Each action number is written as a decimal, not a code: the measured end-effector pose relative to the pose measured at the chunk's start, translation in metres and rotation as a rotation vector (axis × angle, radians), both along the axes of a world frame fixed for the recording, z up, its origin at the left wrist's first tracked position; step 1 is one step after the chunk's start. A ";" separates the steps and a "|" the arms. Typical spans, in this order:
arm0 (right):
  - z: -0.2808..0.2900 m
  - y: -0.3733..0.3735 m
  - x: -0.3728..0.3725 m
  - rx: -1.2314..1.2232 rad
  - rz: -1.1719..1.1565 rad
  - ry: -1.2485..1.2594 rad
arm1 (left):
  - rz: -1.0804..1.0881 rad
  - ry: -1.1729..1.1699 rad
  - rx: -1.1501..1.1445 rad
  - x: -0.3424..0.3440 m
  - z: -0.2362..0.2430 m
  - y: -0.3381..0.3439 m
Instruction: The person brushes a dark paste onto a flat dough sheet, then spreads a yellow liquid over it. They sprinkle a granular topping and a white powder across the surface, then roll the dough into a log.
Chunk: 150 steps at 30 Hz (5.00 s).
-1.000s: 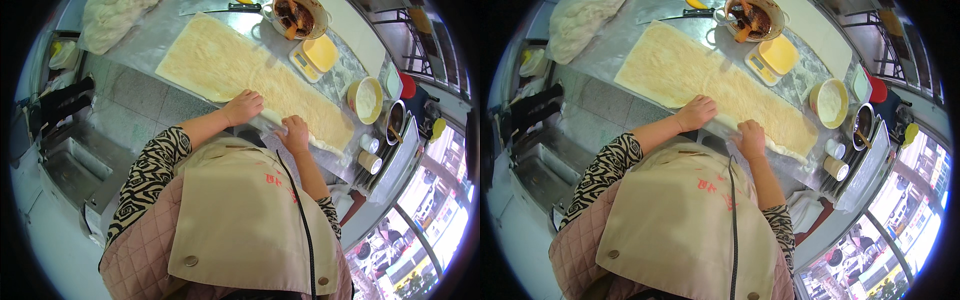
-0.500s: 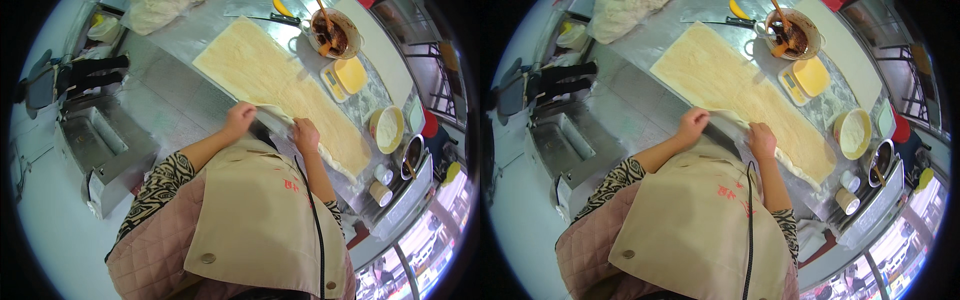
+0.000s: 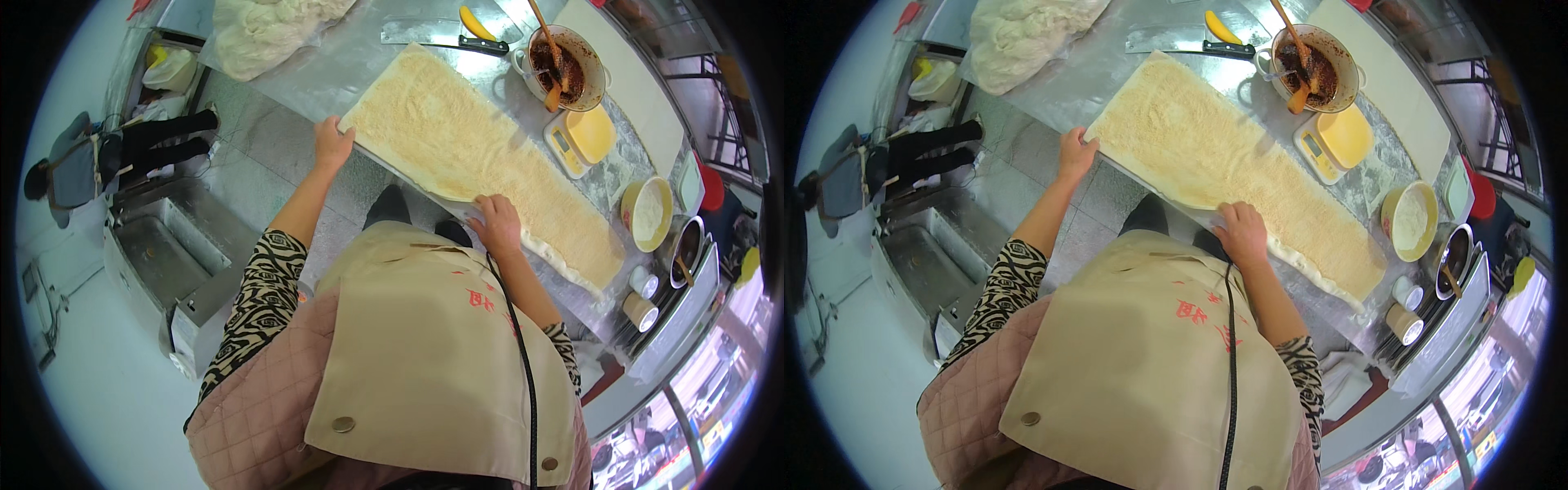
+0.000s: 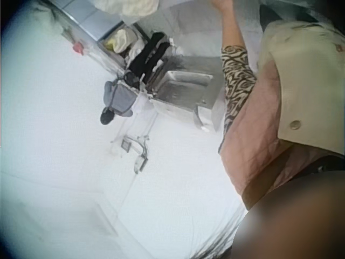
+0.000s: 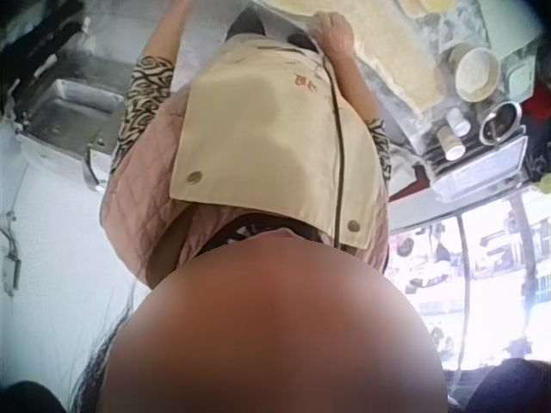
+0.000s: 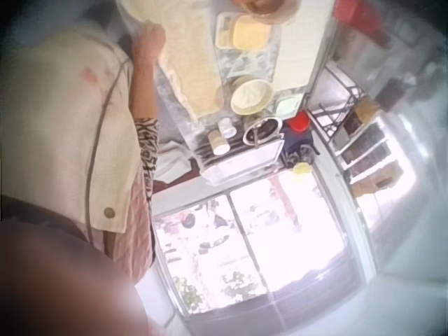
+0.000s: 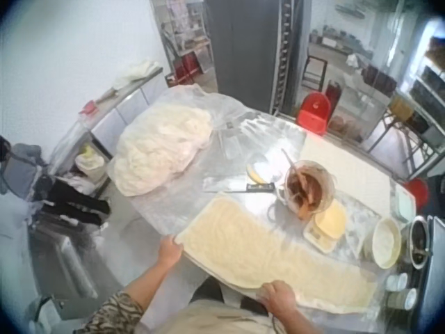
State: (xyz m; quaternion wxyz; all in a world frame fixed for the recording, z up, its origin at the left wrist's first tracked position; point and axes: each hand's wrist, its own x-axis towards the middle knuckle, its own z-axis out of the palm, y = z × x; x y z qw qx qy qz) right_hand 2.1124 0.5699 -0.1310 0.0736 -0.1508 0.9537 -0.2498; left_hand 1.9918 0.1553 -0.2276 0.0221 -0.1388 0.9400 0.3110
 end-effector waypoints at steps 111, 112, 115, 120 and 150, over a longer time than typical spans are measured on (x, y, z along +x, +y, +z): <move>-0.026 -0.136 -0.116 0.049 -0.204 0.134 | -0.961 0.457 0.200 -0.118 0.033 -0.035; -0.025 -0.135 -0.115 0.061 -0.209 0.131 | -0.974 0.503 0.203 -0.116 0.033 -0.036; -0.022 -0.140 -0.112 0.086 -0.229 0.138 | -0.991 0.376 0.219 -0.118 0.034 -0.037; -0.024 -0.145 -0.116 0.078 -0.246 0.124 | -0.853 0.131 0.335 -0.137 0.040 -0.031; -0.029 -0.110 -0.146 -0.173 -0.620 -0.040 | -0.987 0.446 0.187 -0.159 0.050 0.018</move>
